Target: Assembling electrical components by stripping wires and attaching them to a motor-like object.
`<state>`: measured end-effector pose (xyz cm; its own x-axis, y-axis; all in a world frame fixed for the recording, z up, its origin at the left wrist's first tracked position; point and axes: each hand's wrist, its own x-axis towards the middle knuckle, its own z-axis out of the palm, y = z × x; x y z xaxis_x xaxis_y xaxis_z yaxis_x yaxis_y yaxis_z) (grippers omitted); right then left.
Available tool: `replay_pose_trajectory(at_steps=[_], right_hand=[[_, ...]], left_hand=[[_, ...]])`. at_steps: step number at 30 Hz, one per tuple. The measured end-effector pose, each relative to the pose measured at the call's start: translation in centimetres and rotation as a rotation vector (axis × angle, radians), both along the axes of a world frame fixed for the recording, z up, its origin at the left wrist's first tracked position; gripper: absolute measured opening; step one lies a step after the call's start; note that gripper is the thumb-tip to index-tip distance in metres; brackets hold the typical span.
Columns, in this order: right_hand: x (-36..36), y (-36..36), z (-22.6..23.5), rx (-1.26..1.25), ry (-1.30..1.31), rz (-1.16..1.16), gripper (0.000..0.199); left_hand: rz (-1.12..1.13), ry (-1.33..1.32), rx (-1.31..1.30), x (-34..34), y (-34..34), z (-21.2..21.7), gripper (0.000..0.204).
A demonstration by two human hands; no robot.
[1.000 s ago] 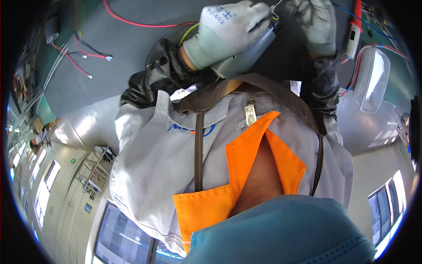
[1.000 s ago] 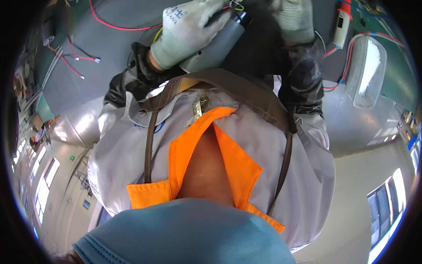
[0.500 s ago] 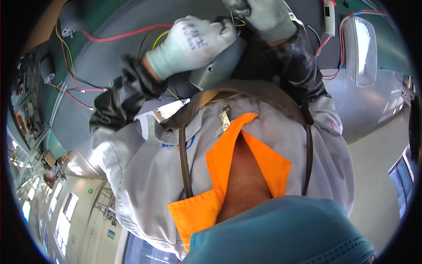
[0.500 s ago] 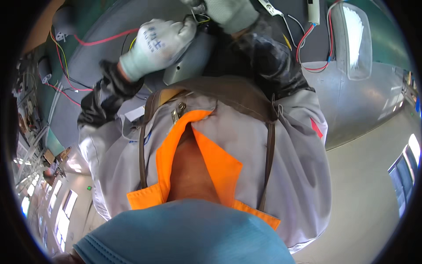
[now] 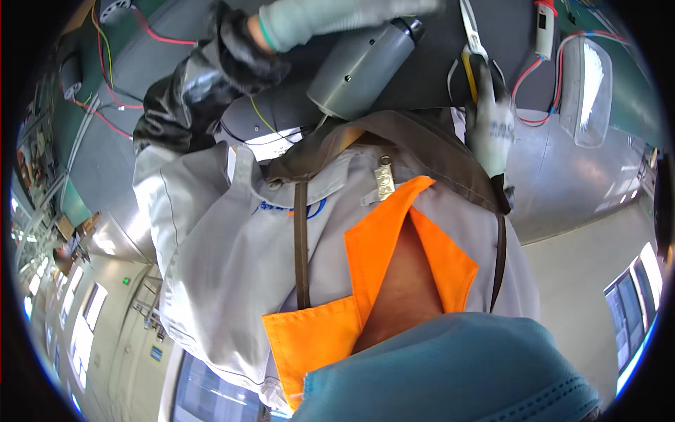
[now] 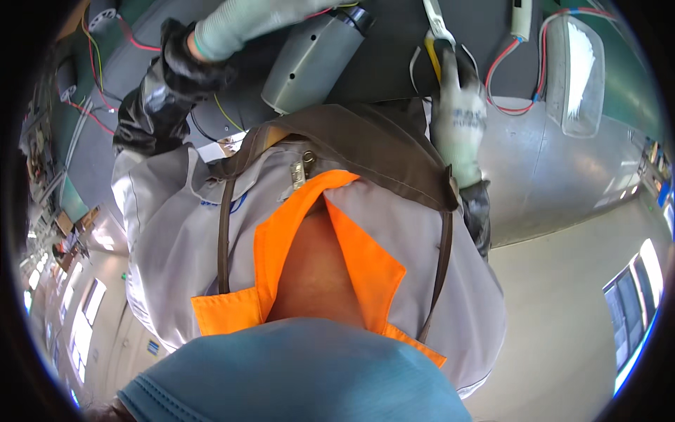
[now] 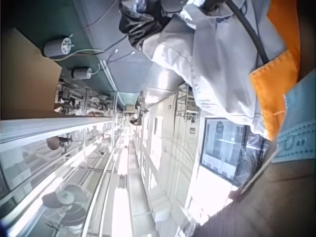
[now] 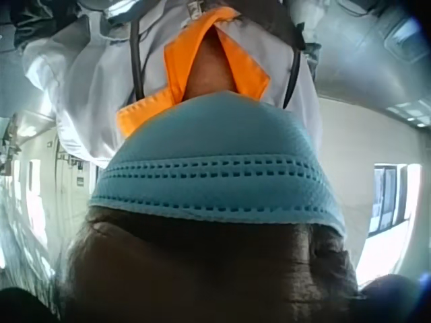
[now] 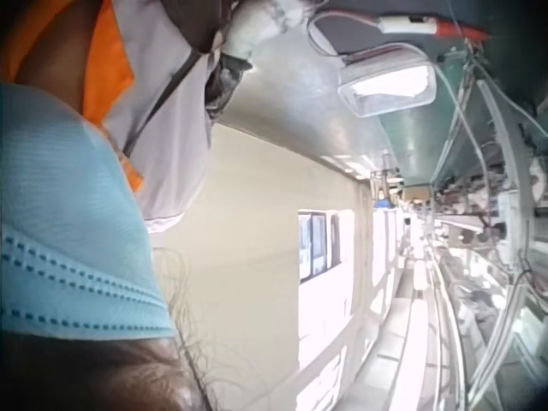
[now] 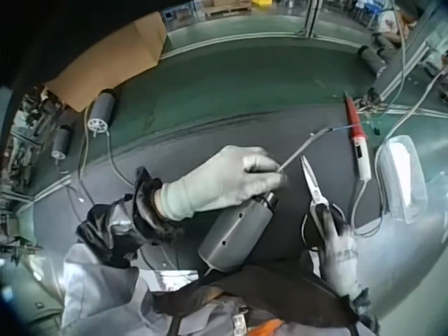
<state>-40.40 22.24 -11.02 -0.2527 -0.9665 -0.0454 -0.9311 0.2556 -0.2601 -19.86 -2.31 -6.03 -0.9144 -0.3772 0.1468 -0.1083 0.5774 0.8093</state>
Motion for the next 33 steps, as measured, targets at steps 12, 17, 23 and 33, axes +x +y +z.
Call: replay_pose_trajectory(at_steps=[12, 17, 23, 33], right_hand=[[-5.6, -5.5, 3.2, 0.294, -1.277, 0.127, 0.073], [-1.1, -8.2, 5.2, 0.123, -0.454, 0.462, 0.074], [-0.9, -7.7, 6.2, 0.148, -0.001, 0.397, 0.066], [-4.4, -8.8, 1.6, 0.034, -0.428, 0.106, 0.050]], left_hand=[[-0.025, 0.580, 1.286, 2.5, -3.0, -5.8, 0.038], [0.159, 0.483, 1.453, 2.3, -2.0, -4.4, 0.025], [0.195, 0.572, 1.034, 2.4, -2.7, -5.2, 0.026], [0.184, -0.660, 0.241, 18.7, 5.3, 8.0, 0.044]])
